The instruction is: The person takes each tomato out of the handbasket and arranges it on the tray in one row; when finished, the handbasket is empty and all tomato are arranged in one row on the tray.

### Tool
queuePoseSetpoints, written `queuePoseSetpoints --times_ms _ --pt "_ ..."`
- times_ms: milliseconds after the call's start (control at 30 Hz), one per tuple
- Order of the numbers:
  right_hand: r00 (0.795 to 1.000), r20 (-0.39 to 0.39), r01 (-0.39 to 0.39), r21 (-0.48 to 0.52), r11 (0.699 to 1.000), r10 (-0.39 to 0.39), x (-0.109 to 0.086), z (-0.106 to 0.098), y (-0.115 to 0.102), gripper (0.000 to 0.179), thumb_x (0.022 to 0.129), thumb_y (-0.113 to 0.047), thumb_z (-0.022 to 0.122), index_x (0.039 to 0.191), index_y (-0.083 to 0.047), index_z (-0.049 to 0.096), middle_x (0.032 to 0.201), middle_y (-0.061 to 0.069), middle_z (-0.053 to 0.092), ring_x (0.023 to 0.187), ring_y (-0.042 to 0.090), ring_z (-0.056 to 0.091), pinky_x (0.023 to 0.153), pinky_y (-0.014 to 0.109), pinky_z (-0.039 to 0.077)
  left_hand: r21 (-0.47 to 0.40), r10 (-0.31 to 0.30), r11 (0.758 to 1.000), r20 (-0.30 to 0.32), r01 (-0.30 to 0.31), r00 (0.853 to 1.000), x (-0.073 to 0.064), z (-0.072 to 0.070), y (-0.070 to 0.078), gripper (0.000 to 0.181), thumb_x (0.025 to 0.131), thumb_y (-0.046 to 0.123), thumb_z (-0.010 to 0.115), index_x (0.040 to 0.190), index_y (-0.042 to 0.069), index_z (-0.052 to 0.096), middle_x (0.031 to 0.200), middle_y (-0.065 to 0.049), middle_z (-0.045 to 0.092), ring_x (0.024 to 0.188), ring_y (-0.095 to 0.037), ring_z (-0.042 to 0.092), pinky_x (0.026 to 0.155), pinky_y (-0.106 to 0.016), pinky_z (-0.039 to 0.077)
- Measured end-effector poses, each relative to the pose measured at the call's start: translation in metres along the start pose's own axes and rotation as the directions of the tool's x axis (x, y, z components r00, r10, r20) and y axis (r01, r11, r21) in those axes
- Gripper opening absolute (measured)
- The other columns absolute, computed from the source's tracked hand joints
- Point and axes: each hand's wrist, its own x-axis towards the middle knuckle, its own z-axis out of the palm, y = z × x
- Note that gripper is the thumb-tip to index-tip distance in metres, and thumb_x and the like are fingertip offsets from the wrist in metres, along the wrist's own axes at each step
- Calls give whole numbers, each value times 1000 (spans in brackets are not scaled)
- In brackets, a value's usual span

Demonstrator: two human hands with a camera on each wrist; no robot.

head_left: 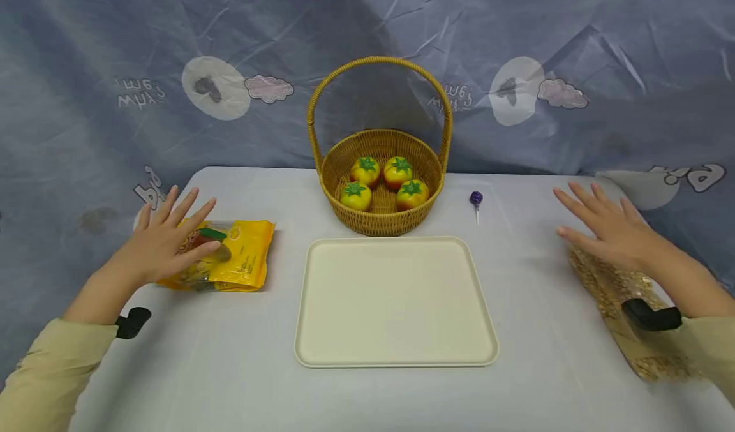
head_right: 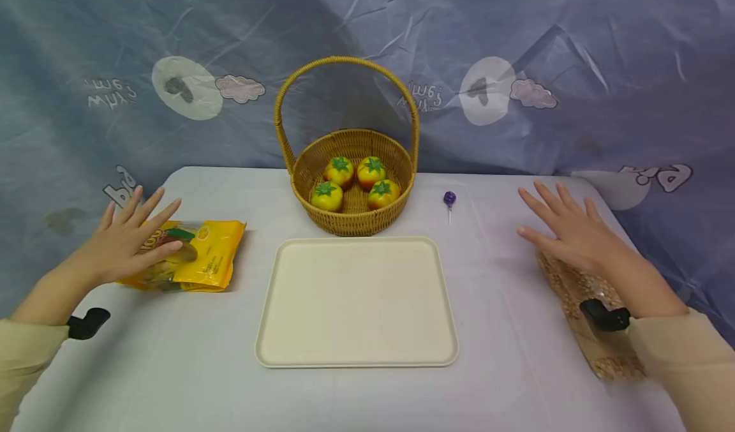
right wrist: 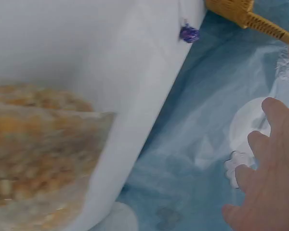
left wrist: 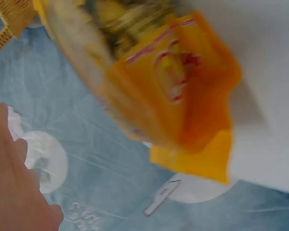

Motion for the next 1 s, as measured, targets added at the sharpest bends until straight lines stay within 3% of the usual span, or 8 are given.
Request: queuePoseSetpoints --times_ms 200,367,500,667,733,800,900,1000 --pt "996 -44 73 -19 997 -74 23 -27 -26 73 96 -36 49 152 -23 5 155 8 -5 137 30 -14 101 60 -16 -18 33 999 -26 -34 999 10 -27 14 76 93 50 48 152 26 6 155 0 -11 137 -26 -17 102 -56 -17" --pt "978 -134 167 42 985 -160 53 -49 -62 69 97 -35 49 152 -21 9 155 12 3 139 31 -6 105 58 -6 -175 91 978 -130 -113 987 16 -45 44 75 94 42 51 152 25 5 156 -4 -5 139 -26 -10 107 -55 -6" --pt "957 -228 224 195 955 -178 79 -52 -101 65 98 -33 48 152 -23 12 155 6 6 140 27 1 105 61 2 -398 106 898 -219 -188 970 16 -41 78 73 96 33 53 152 24 7 156 -2 0 140 -25 -3 108 -56 4" --pt "913 -371 312 367 876 -170 113 -31 -143 61 97 -40 46 151 -25 21 153 2 17 138 24 14 105 61 12 -603 79 767 -252 -220 965 11 -13 116 72 95 21 56 152 23 11 155 3 7 139 -21 8 109 -52 12" --pt "892 -426 347 432 832 -150 126 -19 -157 58 97 -42 45 149 -24 26 151 3 25 135 24 23 104 57 22 -662 61 723 -228 -200 972 8 3 127 73 94 18 58 151 24 13 155 4 10 139 -19 11 109 -50 14" --pt "876 -468 383 530 757 -116 139 -7 -172 56 98 -39 46 148 -19 31 148 5 31 133 24 29 104 51 26 -722 53 669 -191 -177 980 4 20 136 74 93 15 59 151 24 15 154 3 13 139 -18 13 109 -49 16" --pt "872 -487 419 687 593 -52 158 11 -193 50 100 -27 45 145 -9 34 144 11 37 129 25 35 104 39 31 -808 62 572 -124 -137 990 -1 45 144 74 92 14 60 151 24 16 154 2 15 138 -18 13 108 -47 18" --pt "894 -449 402 805 436 5 167 19 -218 46 100 -13 42 142 2 33 142 20 36 130 30 33 106 37 29 -868 90 485 -70 -105 994 -6 67 149 75 91 14 62 151 20 17 154 2 14 138 -18 13 108 -46 20"
